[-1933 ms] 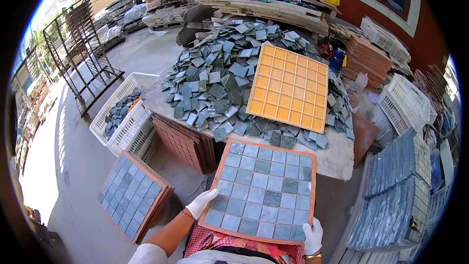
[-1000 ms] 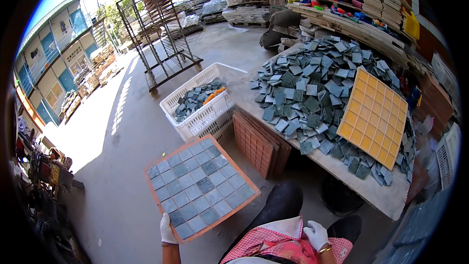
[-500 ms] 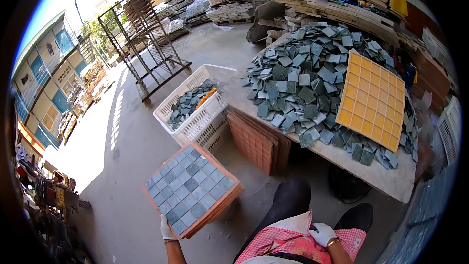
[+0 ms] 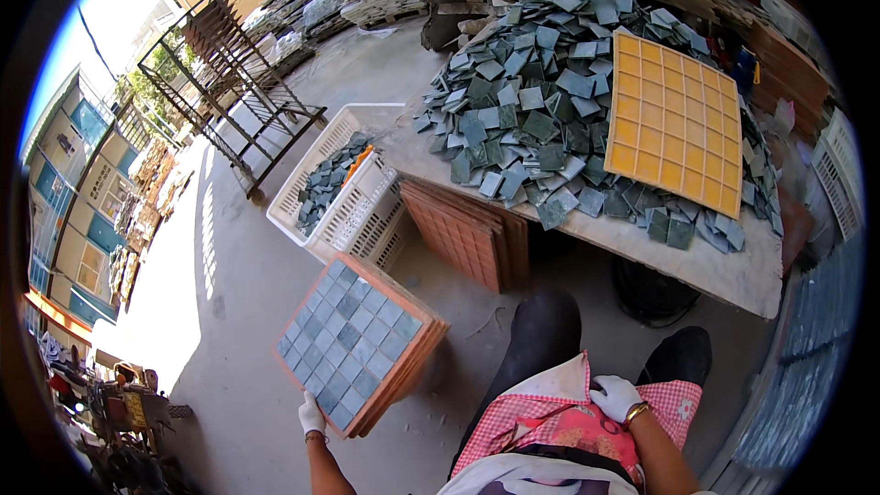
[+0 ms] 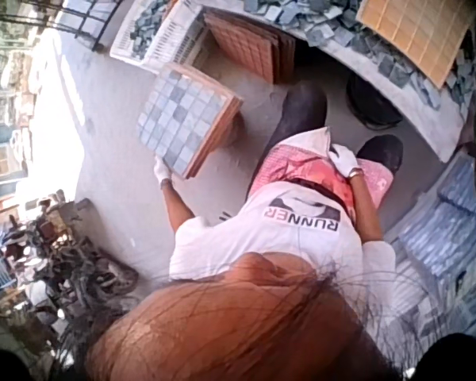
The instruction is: The person places small square tiles into a grid frame, then flips the frame to reveal a completed tile sheet. They repeat this process with another frame, arranging tiles one by one into the grid.
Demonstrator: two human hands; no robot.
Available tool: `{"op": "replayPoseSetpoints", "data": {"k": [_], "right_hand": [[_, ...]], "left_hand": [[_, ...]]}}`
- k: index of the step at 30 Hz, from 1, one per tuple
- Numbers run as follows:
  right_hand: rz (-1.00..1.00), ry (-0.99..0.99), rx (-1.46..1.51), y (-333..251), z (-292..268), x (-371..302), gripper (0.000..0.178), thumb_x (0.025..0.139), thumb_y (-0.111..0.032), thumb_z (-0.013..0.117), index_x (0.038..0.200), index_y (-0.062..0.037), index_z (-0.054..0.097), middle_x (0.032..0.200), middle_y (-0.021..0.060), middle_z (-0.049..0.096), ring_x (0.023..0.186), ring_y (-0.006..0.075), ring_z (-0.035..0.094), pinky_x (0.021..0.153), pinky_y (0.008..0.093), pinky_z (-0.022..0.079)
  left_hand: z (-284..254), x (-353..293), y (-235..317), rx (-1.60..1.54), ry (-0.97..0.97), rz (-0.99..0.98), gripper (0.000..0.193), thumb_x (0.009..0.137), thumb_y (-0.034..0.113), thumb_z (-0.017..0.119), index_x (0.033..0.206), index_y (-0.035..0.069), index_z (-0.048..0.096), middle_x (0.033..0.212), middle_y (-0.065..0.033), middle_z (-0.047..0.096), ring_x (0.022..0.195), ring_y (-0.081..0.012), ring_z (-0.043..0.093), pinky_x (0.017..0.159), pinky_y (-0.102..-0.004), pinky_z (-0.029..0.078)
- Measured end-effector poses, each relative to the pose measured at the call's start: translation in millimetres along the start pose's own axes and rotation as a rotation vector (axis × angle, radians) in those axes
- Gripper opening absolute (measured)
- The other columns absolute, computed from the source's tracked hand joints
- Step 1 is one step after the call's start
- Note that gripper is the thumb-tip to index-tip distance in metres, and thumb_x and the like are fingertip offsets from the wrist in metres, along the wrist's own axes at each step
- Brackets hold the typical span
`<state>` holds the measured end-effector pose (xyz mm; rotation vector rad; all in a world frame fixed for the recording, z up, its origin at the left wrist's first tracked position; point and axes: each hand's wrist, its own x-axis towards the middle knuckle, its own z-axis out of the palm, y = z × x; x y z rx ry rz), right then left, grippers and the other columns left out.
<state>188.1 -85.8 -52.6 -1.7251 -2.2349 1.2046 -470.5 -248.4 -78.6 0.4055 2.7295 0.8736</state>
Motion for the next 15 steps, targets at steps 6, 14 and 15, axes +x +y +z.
{"op": "replayPoseSetpoints", "data": {"k": [6, 14, 15], "right_hand": [[0.016, 0.025, 0.015, 2, 3, 0, 0.042, 0.086, -0.037, 0.053, 0.105, -0.0014, 0.065, 0.103, 0.0239, 0.065, 0.098, 0.0412, 0.061, 0.088, 0.0465, 0.048], [0.012, -0.034, 0.015, 8, 7, 3, 0.045, 0.089, -0.041, 0.051, 0.110, -0.0024, 0.064, 0.108, 0.0240, 0.064, 0.102, 0.0396, 0.060, 0.091, 0.0456, 0.047], [0.002, 0.013, 0.029, 11, 10, 0, 0.046, 0.090, -0.042, 0.051, 0.111, -0.0025, 0.063, 0.109, 0.0240, 0.064, 0.103, 0.0395, 0.060, 0.091, 0.0451, 0.047]], "left_hand": [[-36, -38, 102, 0.629, 0.182, 0.171, 0.055, 0.093, 0.051, 0.049, 0.072, 0.002, 0.064, 0.076, -0.0221, 0.066, 0.076, -0.0394, 0.065, 0.067, -0.0487, 0.049], [62, -125, 224, 0.190, -0.120, 0.983, 0.028, 0.088, 0.033, 0.061, 0.090, 0.005, 0.064, 0.085, -0.0164, 0.066, 0.080, -0.0369, 0.063, 0.071, -0.0448, 0.049], [82, -148, 239, 0.138, -0.226, 1.059, 0.026, 0.087, 0.030, 0.062, 0.092, 0.005, 0.065, 0.087, -0.0155, 0.066, 0.082, -0.0359, 0.063, 0.071, -0.0441, 0.049]]}}
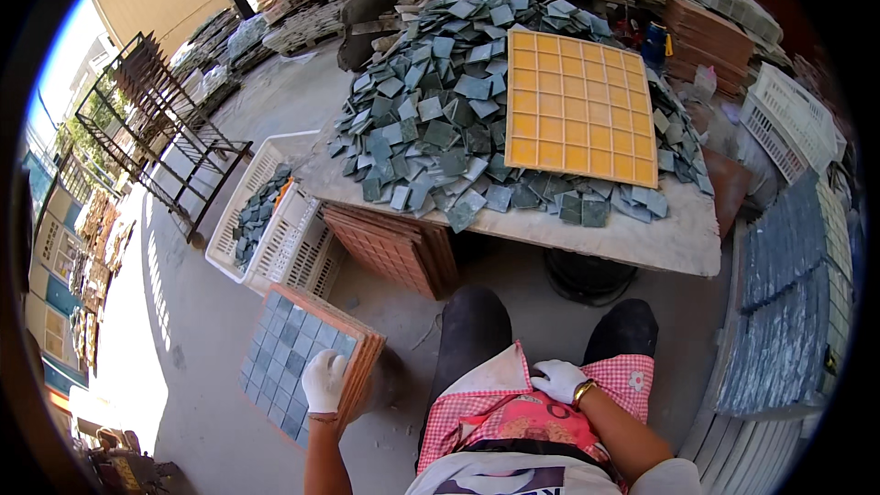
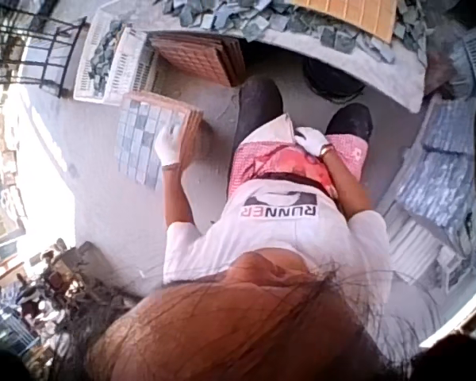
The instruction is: The person places small square tiles into a grid frame, then flips the frame to reveal a completed tile sheet. They repeat this process with another frame, arranging tiles one by one into the grid.
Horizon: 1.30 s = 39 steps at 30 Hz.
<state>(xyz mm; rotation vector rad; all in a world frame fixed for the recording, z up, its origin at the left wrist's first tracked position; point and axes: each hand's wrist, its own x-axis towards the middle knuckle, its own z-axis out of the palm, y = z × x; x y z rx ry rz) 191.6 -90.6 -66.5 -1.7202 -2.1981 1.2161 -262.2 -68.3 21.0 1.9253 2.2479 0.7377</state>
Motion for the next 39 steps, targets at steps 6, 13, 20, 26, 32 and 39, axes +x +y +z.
{"op": "replayPoseSetpoints", "data": {"k": [6, 13, 20, 26, 32, 39], "right_hand": [[-0.056, 0.027, 0.638, -16, -53, 5, 0.042, 0.096, -0.028, 0.056, 0.128, -0.0013, 0.055, 0.115, 0.0159, 0.065, 0.103, 0.0227, 0.065, 0.089, 0.0331, 0.050], [-0.209, 0.692, 2.084, -7, -229, 102, 0.038, 0.098, -0.030, 0.054, 0.116, 0.0041, 0.052, 0.113, 0.0144, 0.059, 0.100, 0.0251, 0.060, 0.091, 0.0390, 0.051], [-0.090, 0.860, 2.255, 16, -265, 157, 0.060, 0.086, -0.052, 0.064, 0.126, -0.0103, 0.047, 0.126, 0.0107, 0.052, 0.108, 0.0243, 0.053, 0.085, 0.0381, 0.051], [-0.525, 0.580, 2.028, -2, -324, 106, 0.010, 0.093, -0.016, 0.059, 0.101, -0.0093, 0.060, 0.091, 0.0024, 0.066, 0.075, 0.0131, 0.062, 0.056, 0.0235, 0.051], [-0.435, 0.526, 1.987, -62, -211, -7, 0.025, 0.092, -0.009, 0.059, 0.115, 0.0000, 0.060, 0.106, 0.0114, 0.069, 0.097, 0.0246, 0.067, 0.074, 0.0347, 0.056], [0.193, 0.603, 1.779, -40, -28, -141, 0.056, 0.088, -0.014, 0.065, 0.137, 0.0039, 0.044, 0.133, 0.0207, 0.053, 0.119, 0.0308, 0.053, 0.104, 0.0420, 0.041]], "left_hand": [[66, 4, 171, -0.406, -0.256, 0.465, 0.020, 0.085, 0.021, 0.065, 0.096, 0.005, 0.066, 0.089, -0.0127, 0.067, 0.083, -0.0318, 0.064, 0.074, -0.0393, 0.051], [131, -27, 222, -0.354, -0.369, 0.838, 0.016, 0.078, 0.017, 0.061, 0.093, 0.011, 0.064, 0.086, -0.0068, 0.065, 0.081, -0.0266, 0.063, 0.074, -0.0382, 0.048], [143, -34, 208, -0.325, -0.342, 0.623, 0.024, 0.084, 0.025, 0.060, 0.104, 0.012, 0.066, 0.099, -0.0131, 0.067, 0.094, -0.0317, 0.063, 0.085, -0.0427, 0.048], [146, -30, 208, -0.397, -0.244, 0.624, 0.021, 0.086, 0.025, 0.061, 0.102, 0.011, 0.067, 0.096, -0.0124, 0.067, 0.091, -0.0312, 0.064, 0.082, -0.0405, 0.050], [115, 26, 211, -1.709, -0.820, -0.429, 0.072, 0.091, 0.061, 0.045, 0.125, -0.002, 0.051, 0.125, -0.0216, 0.056, 0.110, -0.0342, 0.058, 0.094, -0.0470, 0.048], [69, 6, 245, -1.318, -0.722, -0.332, 0.029, 0.091, 0.015, 0.059, 0.114, -0.002, 0.059, 0.103, -0.0038, 0.065, 0.091, -0.0127, 0.060, 0.081, -0.0292, 0.048]]}}
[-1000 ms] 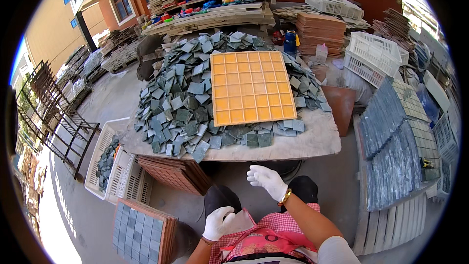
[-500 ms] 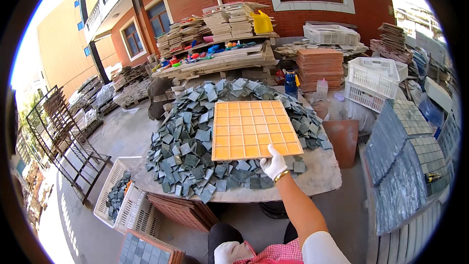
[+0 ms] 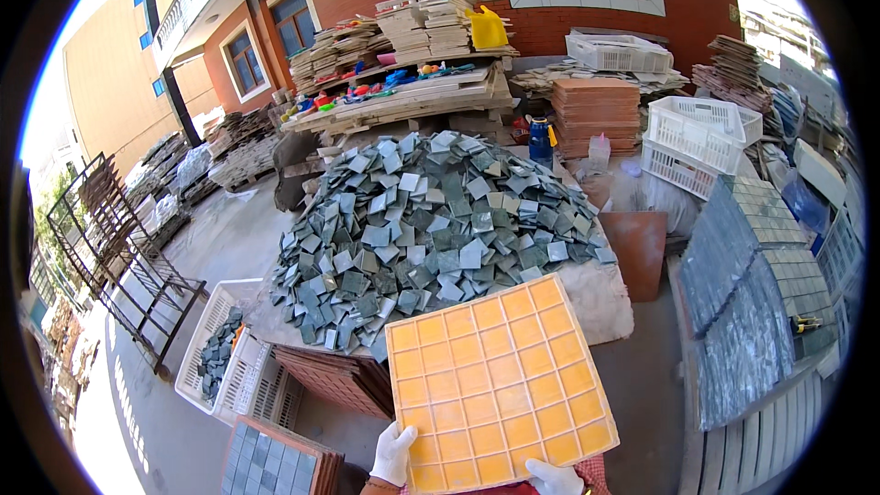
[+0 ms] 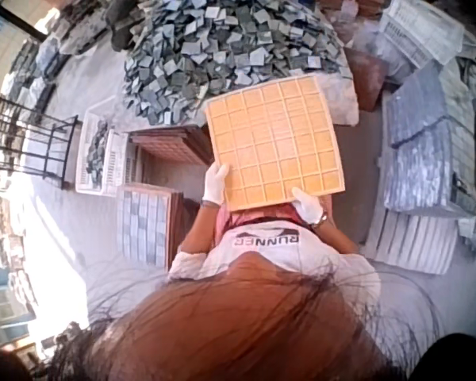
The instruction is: The person places small square tiles into a grid frame, then flips the frame to reveal a completed tile sheet. They repeat this process with another frame, arranging tiles one by one into the grid.
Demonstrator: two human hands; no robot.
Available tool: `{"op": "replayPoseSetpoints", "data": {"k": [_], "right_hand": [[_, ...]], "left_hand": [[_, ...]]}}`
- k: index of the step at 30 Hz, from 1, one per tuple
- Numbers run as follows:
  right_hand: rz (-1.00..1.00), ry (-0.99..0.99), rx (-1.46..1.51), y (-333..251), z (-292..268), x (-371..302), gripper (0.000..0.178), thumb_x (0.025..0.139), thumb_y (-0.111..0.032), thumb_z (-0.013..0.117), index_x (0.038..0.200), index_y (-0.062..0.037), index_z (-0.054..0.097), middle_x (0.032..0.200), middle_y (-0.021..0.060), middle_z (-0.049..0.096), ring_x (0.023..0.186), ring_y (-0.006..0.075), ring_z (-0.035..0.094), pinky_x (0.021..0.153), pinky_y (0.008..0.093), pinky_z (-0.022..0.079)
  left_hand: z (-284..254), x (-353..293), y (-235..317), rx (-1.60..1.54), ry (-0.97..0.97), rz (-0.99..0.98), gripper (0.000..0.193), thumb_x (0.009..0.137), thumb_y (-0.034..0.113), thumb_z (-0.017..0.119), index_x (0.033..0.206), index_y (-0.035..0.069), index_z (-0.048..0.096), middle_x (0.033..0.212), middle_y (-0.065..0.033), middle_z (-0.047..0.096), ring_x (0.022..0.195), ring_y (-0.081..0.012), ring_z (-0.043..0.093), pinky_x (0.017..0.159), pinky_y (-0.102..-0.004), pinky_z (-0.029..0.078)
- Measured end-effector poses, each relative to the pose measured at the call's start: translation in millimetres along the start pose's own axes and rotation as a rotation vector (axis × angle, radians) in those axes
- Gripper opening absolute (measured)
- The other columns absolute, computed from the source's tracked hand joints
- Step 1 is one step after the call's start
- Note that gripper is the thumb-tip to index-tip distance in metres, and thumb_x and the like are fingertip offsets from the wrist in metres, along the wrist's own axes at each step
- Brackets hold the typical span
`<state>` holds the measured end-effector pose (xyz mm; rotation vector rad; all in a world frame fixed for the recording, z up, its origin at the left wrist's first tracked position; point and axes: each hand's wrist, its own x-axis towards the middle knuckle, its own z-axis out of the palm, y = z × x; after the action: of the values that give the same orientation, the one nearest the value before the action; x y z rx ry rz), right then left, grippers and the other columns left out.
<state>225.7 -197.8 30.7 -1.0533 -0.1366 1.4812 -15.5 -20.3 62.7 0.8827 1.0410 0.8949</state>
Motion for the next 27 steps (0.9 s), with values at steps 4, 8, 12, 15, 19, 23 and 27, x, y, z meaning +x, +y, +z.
{"op": "replayPoseSetpoints", "data": {"k": [4, 8, 12, 15, 19, 23, 27], "right_hand": [[0.246, -0.202, 0.251, 20, -19, -16, 0.051, 0.093, -0.008, 0.058, 0.139, 0.0005, 0.040, 0.136, 0.0179, 0.050, 0.124, 0.0319, 0.050, 0.104, 0.0420, 0.043], [0.226, -0.132, 0.220, 4, -7, -28, 0.045, 0.094, -0.006, 0.055, 0.136, 0.0008, 0.042, 0.134, 0.0158, 0.052, 0.122, 0.0309, 0.051, 0.102, 0.0406, 0.046], [0.274, -0.340, 0.323, 9, -10, -16, 0.039, 0.094, -0.009, 0.058, 0.131, -0.0026, 0.048, 0.129, 0.0112, 0.056, 0.116, 0.0277, 0.055, 0.097, 0.0382, 0.049], [0.384, -0.391, 0.474, 37, -31, 29, 0.036, 0.095, -0.011, 0.058, 0.129, -0.0038, 0.050, 0.128, 0.0099, 0.057, 0.116, 0.0275, 0.055, 0.096, 0.0392, 0.050], [0.578, -0.332, 0.678, 35, -8, 52, 0.039, 0.096, -0.013, 0.056, 0.134, -0.0039, 0.048, 0.130, 0.0123, 0.056, 0.122, 0.0285, 0.050, 0.106, 0.0379, 0.044], [0.724, -0.331, 0.748, 38, -23, 56, 0.039, 0.099, -0.015, 0.051, 0.134, -0.0006, 0.046, 0.139, 0.0158, 0.048, 0.129, 0.0288, 0.045, 0.110, 0.0371, 0.039], [0.602, -0.459, 0.212, 23, -24, 41, 0.035, 0.101, -0.018, 0.046, 0.130, 0.0001, 0.051, 0.132, 0.0163, 0.053, 0.125, 0.0287, 0.049, 0.105, 0.0376, 0.043]], "left_hand": [[-26, -23, -61, 0.111, 0.003, 0.115, 0.032, 0.088, 0.020, 0.062, 0.116, 0.005, 0.062, 0.104, -0.0199, 0.066, 0.091, -0.0345, 0.063, 0.086, -0.0397, 0.050], [-22, -17, -54, 0.095, -0.023, -0.042, 0.033, 0.089, 0.018, 0.061, 0.115, -0.002, 0.060, 0.103, -0.0106, 0.065, 0.092, -0.0217, 0.062, 0.084, -0.0336, 0.050], [-37, 7, -61, 0.175, 0.008, -0.052, 0.024, 0.091, 0.018, 0.061, 0.102, -0.003, 0.063, 0.093, -0.0012, 0.065, 0.083, -0.0098, 0.057, 0.075, -0.0261, 0.047], [-41, 32, -59, 0.186, 0.019, -0.078, 0.027, 0.092, 0.022, 0.060, 0.102, -0.002, 0.063, 0.087, -0.0023, 0.064, 0.080, -0.0096, 0.055, 0.074, -0.0279, 0.046], [-57, 82, -32, 0.726, 0.224, 0.213, 0.032, 0.090, 0.031, 0.063, 0.106, 0.003, 0.062, 0.091, -0.0124, 0.066, 0.083, -0.0245, 0.062, 0.076, -0.0354, 0.048], [-56, 149, 32, 1.340, 0.486, 0.644, 0.055, 0.078, 0.029, 0.073, 0.122, 0.003, 0.052, 0.118, -0.0188, 0.058, 0.097, -0.0403, 0.060, 0.079, -0.0455, 0.049], [-57, 192, 54, 1.555, 0.238, 0.556, 0.067, 0.071, 0.024, 0.077, 0.127, 0.002, 0.049, 0.123, -0.0195, 0.053, 0.104, -0.0405, 0.058, 0.084, -0.0458, 0.050]]}}
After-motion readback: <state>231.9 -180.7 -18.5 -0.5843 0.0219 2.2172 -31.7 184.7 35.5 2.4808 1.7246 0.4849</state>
